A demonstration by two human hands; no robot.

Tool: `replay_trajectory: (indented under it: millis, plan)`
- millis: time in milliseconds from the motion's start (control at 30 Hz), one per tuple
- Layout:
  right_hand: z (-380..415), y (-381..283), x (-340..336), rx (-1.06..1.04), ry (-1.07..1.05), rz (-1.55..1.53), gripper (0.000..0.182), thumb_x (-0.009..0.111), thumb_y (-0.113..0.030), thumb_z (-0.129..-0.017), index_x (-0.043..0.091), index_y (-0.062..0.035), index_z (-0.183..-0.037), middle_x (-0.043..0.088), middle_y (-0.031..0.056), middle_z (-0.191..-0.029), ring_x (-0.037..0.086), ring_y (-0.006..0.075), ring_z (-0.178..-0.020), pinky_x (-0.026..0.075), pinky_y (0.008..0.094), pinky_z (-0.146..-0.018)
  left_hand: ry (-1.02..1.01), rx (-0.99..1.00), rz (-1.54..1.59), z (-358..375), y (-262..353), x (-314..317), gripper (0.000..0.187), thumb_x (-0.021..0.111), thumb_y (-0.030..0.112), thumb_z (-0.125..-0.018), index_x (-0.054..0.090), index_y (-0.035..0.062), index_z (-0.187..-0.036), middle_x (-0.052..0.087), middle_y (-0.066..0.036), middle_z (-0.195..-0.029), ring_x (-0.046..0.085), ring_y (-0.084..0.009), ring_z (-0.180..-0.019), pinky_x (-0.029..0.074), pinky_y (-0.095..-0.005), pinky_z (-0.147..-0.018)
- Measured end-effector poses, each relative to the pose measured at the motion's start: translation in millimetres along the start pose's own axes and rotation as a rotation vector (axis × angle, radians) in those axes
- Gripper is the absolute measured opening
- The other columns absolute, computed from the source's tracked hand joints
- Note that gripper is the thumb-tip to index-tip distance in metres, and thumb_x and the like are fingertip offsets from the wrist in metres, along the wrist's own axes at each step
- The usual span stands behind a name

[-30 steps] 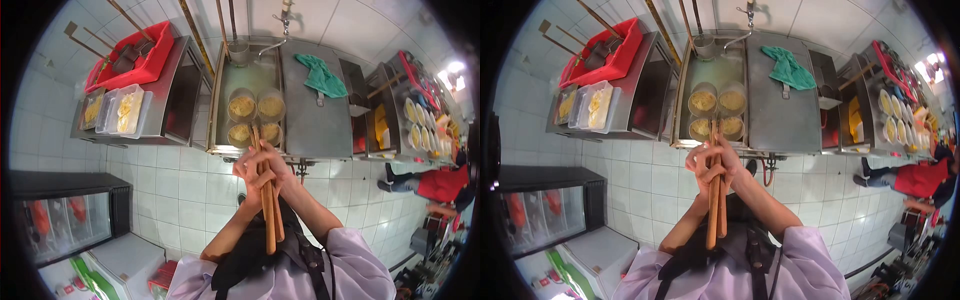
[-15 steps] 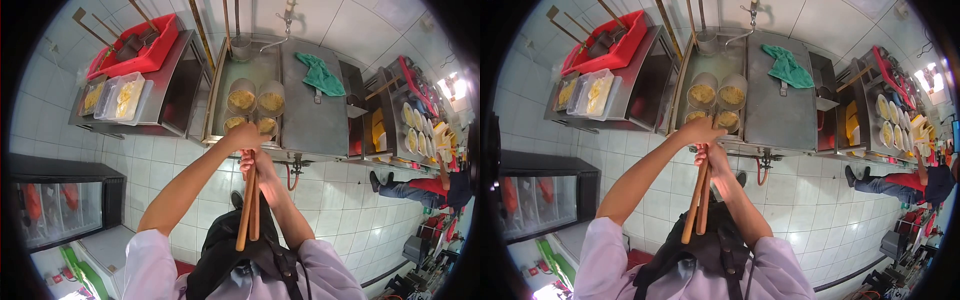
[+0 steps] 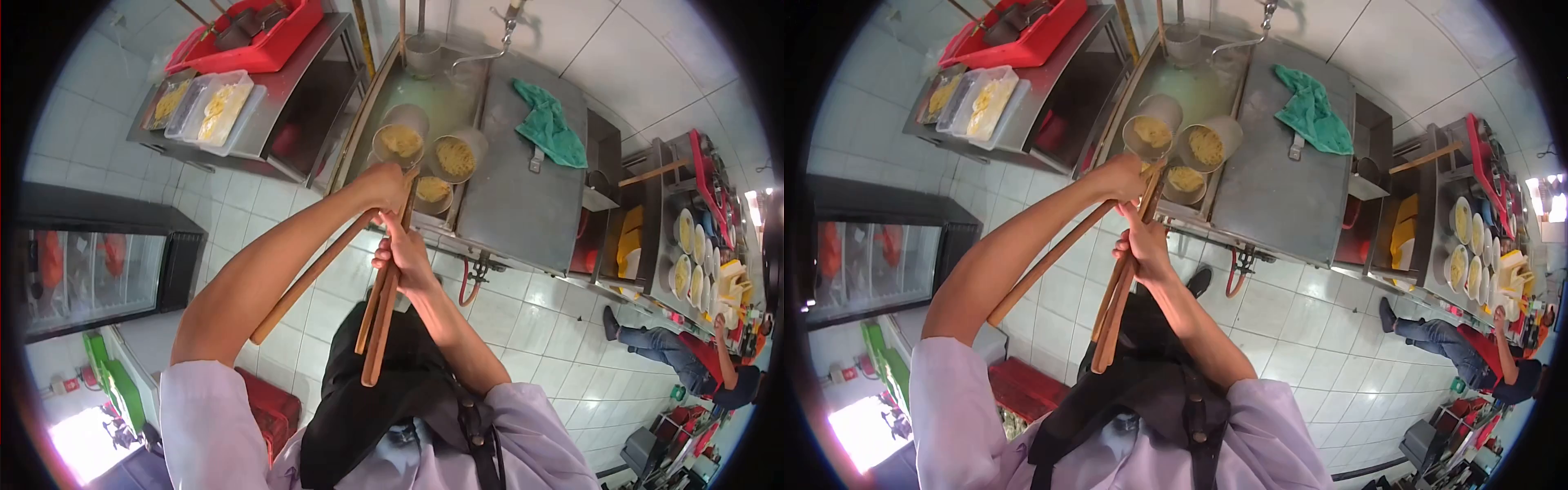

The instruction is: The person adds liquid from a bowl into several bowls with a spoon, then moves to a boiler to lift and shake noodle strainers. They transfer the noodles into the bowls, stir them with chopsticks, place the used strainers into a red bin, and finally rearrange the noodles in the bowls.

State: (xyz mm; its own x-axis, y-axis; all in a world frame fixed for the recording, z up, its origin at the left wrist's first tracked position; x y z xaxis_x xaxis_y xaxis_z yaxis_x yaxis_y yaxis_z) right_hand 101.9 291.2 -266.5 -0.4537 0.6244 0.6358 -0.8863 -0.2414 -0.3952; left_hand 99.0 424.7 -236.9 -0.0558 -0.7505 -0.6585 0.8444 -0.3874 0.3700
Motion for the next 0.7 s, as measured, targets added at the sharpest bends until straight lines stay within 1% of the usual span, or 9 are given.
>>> replay_trajectory:
  millis: [67,100,133,167,200,367,433,533,700]
  plan:
    - [0,5,-11,0.028,-0.024,-0.014,0.022,0.058,-0.025,-0.084,0.048,-0.0054,-0.083,0.035,-0.0028,-0.06,0.036,0.0051,-0.046,0.035,0.0218,-0.043,0.043,-0.054,0.119,8,1,17,0.018,0.056,0.009,-0.07,0.064,-0.0054,-0.078,0.062,-0.021,-0.069,0.065,-0.0304,-0.063,0.054,-0.036,-0.056]
    - [-3,4,-14,0.019,-0.065,-0.019,0.02,0.058,-0.021,-0.084,0.047,-0.0051,-0.083,0.035,-0.0021,-0.06,0.037,0.0056,-0.047,0.036,0.0222,-0.043,0.042,-0.053,0.121,16,3,27,0.018,0.056,0.009,-0.07,0.064,-0.0054,-0.078,0.062,-0.021,-0.069,0.065,-0.0304,-0.063,0.054,-0.036,-0.056]
    - [-3,6,-18,0.009,-0.05,-0.03,0.016,0.056,-0.016,-0.085,0.044,-0.0041,-0.082,0.037,-0.0011,-0.062,0.038,0.0064,-0.048,0.036,0.0234,-0.045,0.162,0.096,-0.115,22,7,32,0.019,0.056,0.01,-0.07,0.064,-0.0043,-0.078,0.062,-0.021,-0.07,0.065,-0.0308,-0.065,0.053,-0.0367,-0.06]
    - [-11,10,-26,0.013,-0.067,-0.056,0.022,0.058,-0.019,-0.084,0.045,-0.0011,-0.084,0.038,0.0015,-0.063,0.039,0.0093,-0.047,0.039,0.0271,-0.043,0.279,0.241,-0.358,24,10,31,0.019,0.055,0.012,-0.071,0.065,-0.0032,-0.078,0.062,-0.021,-0.071,0.065,-0.0311,-0.067,0.053,-0.0374,-0.065]
    - [-12,9,-26,0.012,-0.079,-0.075,0.024,0.058,-0.022,-0.085,0.044,-0.0018,-0.083,0.038,0.0016,-0.063,0.039,0.0096,-0.047,0.039,0.0276,-0.043,0.019,0.112,-0.222,22,14,22,0.021,0.056,0.012,-0.07,0.065,-0.0017,-0.082,0.063,-0.022,-0.076,0.064,-0.0325,-0.075,0.052,-0.0387,-0.068]
    - [-8,10,-12,0.024,-0.047,-0.144,0.032,0.054,-0.032,-0.087,0.041,-0.0038,-0.079,0.039,0.0033,-0.061,0.041,0.0116,-0.047,0.041,0.03,-0.043,0.03,0.159,-0.377,-6,6,32,0.025,0.056,0.012,-0.068,0.065,-0.0021,-0.087,0.062,-0.024,-0.086,0.063,-0.0332,-0.082,0.051,-0.0397,-0.07]
    - [-5,10,-5,0.015,-0.019,-0.182,0.033,0.048,-0.036,-0.09,0.042,-0.0052,-0.079,0.04,0.0027,-0.058,0.04,0.0109,-0.046,0.039,0.0278,-0.044,0.012,0.2,-0.461,-4,18,22,0.026,0.056,0.012,-0.068,0.065,-0.0022,-0.088,0.061,-0.025,-0.089,0.062,-0.0338,-0.084,0.051,-0.0399,-0.071]
    - [-16,16,-9,-0.017,-0.038,-0.174,0.031,0.044,-0.034,-0.091,0.043,-0.0055,-0.079,0.042,0.0044,-0.057,0.042,0.0131,-0.045,0.04,0.0288,-0.042,0.007,0.108,-0.539,4,27,23,0.027,0.056,0.012,-0.068,0.064,-0.0025,-0.089,0.061,-0.023,-0.092,0.061,-0.0341,-0.088,0.05,-0.0399,-0.074]
    - [-7,9,0,-0.059,-0.049,-0.087,0.028,0.041,-0.029,-0.091,0.042,-0.0046,-0.078,0.045,0.0065,-0.057,0.047,0.016,-0.045,0.045,0.0317,-0.041,0.124,-0.001,-0.407,4,17,31,0.029,0.057,0.015,-0.071,0.063,-0.0001,-0.096,0.061,-0.019,-0.1,0.059,-0.0318,-0.096,0.049,-0.0403,-0.078]
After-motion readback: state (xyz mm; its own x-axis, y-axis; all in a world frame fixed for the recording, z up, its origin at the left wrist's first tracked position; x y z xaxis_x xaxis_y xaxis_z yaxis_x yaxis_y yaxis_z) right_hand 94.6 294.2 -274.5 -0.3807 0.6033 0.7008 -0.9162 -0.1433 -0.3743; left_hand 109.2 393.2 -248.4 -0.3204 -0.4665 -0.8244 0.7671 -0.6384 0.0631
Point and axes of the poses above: each hand's wrist, its own z-axis away from the middle knuckle, its own x-axis out of the palm, y = z × x, the point moved 1 cm from there along -z, towards the middle knuckle
